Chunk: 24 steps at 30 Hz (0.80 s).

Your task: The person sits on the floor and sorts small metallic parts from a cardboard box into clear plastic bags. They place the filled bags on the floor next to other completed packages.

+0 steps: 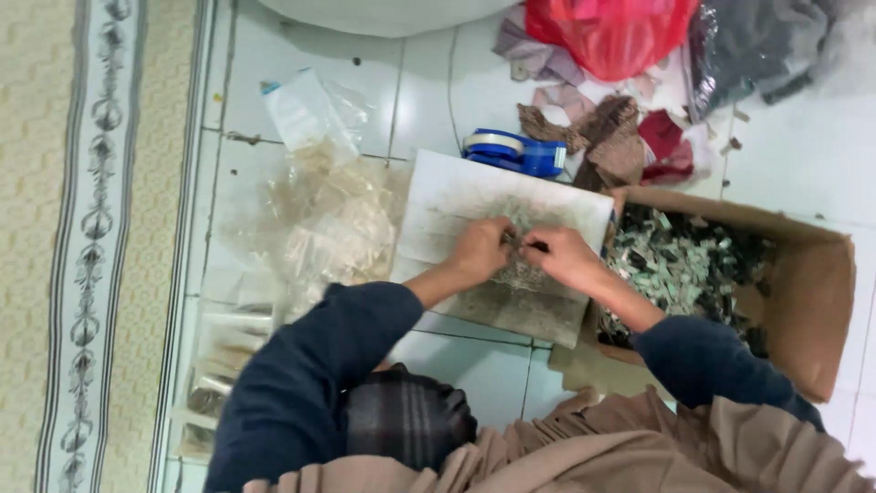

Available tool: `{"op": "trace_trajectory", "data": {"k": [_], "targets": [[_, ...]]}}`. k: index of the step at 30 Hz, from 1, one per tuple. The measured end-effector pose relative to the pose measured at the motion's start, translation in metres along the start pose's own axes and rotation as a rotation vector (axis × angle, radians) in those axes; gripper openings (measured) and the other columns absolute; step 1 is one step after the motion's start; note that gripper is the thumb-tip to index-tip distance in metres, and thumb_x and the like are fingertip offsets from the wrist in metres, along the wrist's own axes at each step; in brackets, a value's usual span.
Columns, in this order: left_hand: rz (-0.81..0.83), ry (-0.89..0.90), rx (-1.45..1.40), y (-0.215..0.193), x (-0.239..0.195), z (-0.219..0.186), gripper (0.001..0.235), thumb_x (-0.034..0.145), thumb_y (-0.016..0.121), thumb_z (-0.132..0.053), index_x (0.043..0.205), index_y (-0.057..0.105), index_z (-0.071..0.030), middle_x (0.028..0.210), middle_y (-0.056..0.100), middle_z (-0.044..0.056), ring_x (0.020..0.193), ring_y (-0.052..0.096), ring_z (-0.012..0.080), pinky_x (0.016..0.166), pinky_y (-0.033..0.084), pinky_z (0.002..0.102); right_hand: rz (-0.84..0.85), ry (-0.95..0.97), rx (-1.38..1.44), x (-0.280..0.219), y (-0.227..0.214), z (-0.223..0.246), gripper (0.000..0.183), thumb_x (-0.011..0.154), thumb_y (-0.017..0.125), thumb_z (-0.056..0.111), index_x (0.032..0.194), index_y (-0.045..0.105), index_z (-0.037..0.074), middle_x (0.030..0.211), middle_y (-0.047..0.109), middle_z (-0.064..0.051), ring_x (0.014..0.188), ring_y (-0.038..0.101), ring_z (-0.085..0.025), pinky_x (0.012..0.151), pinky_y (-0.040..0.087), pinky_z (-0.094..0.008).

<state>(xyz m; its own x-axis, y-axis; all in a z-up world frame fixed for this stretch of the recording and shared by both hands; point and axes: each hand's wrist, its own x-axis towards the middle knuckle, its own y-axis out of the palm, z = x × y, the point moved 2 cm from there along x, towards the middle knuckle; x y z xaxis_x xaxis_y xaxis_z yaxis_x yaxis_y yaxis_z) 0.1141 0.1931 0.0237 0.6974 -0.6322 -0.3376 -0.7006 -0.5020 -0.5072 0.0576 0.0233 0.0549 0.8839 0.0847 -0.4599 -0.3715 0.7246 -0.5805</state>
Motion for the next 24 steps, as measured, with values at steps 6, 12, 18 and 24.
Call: {"op": "trace_trajectory", "data": {"k": [6, 12, 18, 24], "targets": [[-0.101, 0.029, 0.025, -0.009, -0.019, -0.015, 0.033, 0.094, 0.061, -0.007, 0.126, 0.064, -0.002, 0.101, 0.075, 0.022, 0.098, 0.076, 0.0386, 0.081, 0.061, 0.052, -0.023, 0.091, -0.288, 0.022, -0.004, -0.034, 0.031, 0.097, 0.067, 0.037, 0.118, 0.079, 0.018, 0.120, 0.077, -0.013, 0.115, 0.069, -0.038, 0.100, 0.055, -0.049], [-0.243, -0.055, -0.295, -0.038, -0.025, 0.029, 0.031, 0.098, 0.054, -0.014, 0.127, 0.062, -0.008, 0.098, 0.074, 0.018, 0.101, 0.071, 0.0402, 0.086, 0.058, 0.056, 0.009, -0.033, -0.369, 0.065, -0.012, 0.027, 0.030, 0.096, 0.068, 0.034, 0.119, 0.078, 0.018, 0.119, 0.076, -0.015, 0.113, 0.068, -0.038, 0.099, 0.056, -0.049], [-0.637, -0.247, -0.319, -0.116, -0.053, 0.120, 0.030, 0.106, 0.044, -0.014, 0.127, 0.065, -0.014, 0.121, 0.068, 0.017, 0.117, 0.065, 0.0376, 0.097, 0.056, 0.046, 0.001, -0.220, -0.301, 0.112, 0.041, 0.120, 0.023, 0.102, 0.064, 0.027, 0.118, 0.078, 0.015, 0.112, 0.074, -0.012, 0.109, 0.068, -0.032, 0.092, 0.058, -0.041], [-0.657, -0.219, 0.202, -0.115, -0.037, 0.185, 0.052, 0.091, 0.077, -0.018, 0.135, 0.058, 0.001, 0.124, 0.060, 0.026, 0.117, 0.062, 0.0411, 0.097, 0.054, 0.049, 0.055, -0.341, -0.321, 0.148, 0.091, 0.162, 0.024, 0.105, 0.060, 0.025, 0.118, 0.076, 0.013, 0.108, 0.071, -0.015, 0.105, 0.067, -0.032, 0.088, 0.058, -0.041]]}}
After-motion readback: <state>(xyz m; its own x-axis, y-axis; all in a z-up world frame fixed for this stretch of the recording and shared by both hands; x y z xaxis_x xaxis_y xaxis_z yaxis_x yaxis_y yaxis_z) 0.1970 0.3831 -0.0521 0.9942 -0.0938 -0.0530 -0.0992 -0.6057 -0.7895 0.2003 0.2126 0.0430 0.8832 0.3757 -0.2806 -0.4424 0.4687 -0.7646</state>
